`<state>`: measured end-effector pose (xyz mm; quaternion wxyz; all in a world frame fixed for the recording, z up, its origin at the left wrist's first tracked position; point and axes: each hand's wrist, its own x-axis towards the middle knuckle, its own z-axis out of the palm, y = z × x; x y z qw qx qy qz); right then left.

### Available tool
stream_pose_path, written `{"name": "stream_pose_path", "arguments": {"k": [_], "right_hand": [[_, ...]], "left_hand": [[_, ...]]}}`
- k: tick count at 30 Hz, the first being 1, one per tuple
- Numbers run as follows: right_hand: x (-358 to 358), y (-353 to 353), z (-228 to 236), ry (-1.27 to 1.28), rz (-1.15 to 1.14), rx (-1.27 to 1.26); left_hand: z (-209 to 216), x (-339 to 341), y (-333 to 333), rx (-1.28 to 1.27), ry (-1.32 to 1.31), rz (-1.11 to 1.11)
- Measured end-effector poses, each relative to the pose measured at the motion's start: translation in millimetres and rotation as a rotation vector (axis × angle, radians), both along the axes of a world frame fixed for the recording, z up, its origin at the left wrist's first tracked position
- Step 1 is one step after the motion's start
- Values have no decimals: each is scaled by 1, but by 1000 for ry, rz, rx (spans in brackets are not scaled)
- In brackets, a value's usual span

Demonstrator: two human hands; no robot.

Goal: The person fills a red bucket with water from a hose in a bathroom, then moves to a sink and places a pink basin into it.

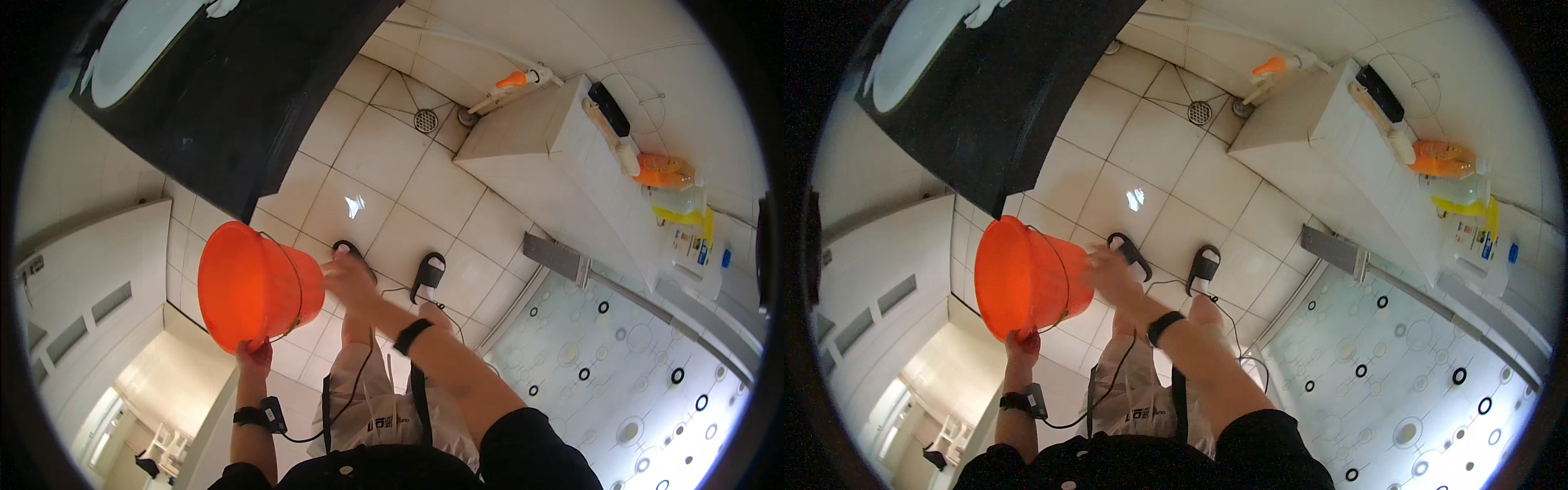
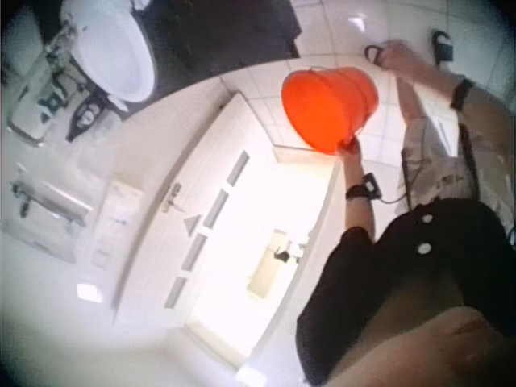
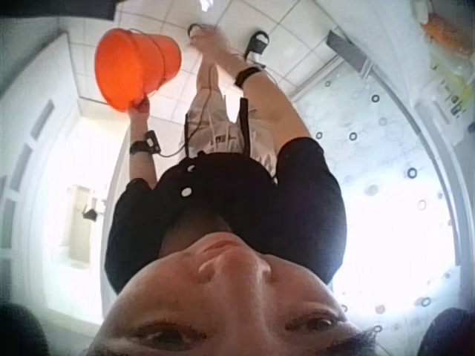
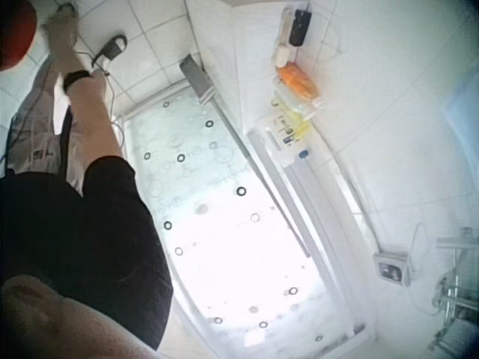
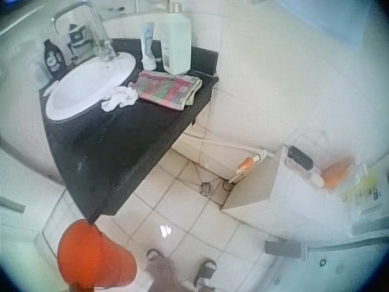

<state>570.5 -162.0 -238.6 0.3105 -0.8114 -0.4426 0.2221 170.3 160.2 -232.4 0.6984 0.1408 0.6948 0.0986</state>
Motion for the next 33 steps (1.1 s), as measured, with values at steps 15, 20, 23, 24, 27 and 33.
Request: {"name": "stream_pose_path", "arguments": {"k": [15, 20, 23, 24, 27, 33], "right_hand": [[413, -206, 54, 572, -1146, 168], [544, -138, 12, 571, -1353, 163], [568, -136, -21, -41, -870, -578], [569, -142, -28, -257, -555, -903], [569, -153, -22, -748, -83, -1082], [542, -156, -27, -139, -770, -701]], "left_hand": [[48, -40, -228, 203, 86, 498], [35, -41, -239, 149, 61, 556], [29, -52, -230, 101, 53, 541], [29, -54, -227, 91, 67, 532], [24, -45, -203, 67, 32, 448], [24, 16, -149, 12, 45, 183]]}}
